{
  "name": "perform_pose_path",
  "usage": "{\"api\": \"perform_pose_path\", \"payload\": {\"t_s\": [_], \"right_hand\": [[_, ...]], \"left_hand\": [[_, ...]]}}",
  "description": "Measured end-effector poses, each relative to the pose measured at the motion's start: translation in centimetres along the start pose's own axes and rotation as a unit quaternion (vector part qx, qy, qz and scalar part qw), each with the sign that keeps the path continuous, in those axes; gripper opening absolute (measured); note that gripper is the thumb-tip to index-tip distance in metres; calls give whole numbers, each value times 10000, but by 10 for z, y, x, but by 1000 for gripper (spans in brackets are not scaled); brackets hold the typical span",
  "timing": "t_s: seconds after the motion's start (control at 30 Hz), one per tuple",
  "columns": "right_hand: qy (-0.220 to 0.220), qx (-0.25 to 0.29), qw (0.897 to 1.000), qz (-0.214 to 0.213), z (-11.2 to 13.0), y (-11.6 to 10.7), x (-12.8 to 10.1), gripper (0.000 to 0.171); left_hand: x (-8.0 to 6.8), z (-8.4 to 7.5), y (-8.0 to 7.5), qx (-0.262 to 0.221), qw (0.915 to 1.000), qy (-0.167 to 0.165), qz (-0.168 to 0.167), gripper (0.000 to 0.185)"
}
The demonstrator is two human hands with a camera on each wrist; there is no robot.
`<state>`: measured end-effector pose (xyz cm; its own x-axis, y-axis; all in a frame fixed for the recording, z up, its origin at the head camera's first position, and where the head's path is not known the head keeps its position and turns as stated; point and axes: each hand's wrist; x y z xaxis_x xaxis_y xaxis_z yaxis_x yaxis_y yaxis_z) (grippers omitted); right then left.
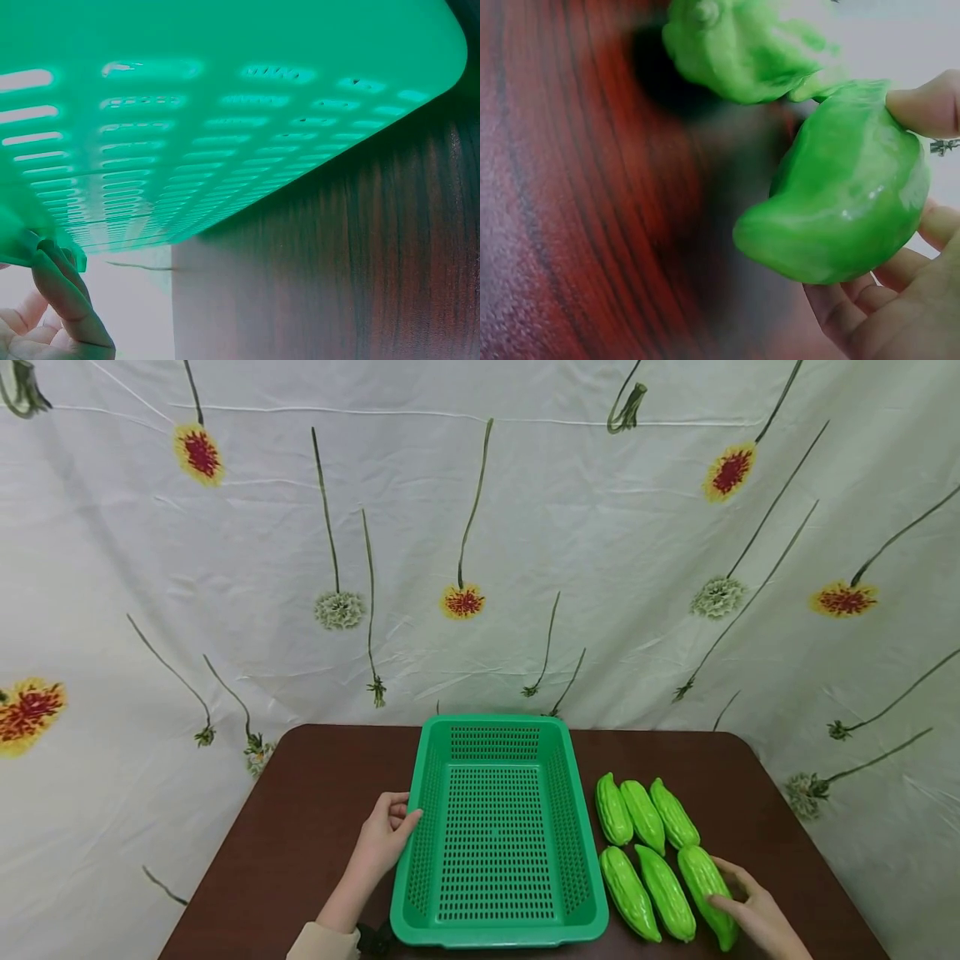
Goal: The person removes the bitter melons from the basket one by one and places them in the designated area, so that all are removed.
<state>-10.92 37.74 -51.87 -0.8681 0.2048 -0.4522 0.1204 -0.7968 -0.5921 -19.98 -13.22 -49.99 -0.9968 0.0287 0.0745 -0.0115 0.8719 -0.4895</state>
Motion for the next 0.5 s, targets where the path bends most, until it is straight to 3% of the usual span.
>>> {"api": "perform_pose_path", "payload": {"t_s": [0.5], "right_hand": [[132,-59,9998,148,-9,6,7,81]], "left_hand": [[1,1,0,-42,10000,-5,-5,40]]}}
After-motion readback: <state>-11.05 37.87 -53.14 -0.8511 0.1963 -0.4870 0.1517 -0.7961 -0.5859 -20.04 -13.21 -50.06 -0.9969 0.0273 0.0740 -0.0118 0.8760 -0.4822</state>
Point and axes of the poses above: each hand's wrist, its own x-axis towards the middle knuckle, its own y-axis out of the palm, z = x × y, and after that the axes turned 5 degrees about y, right-handed
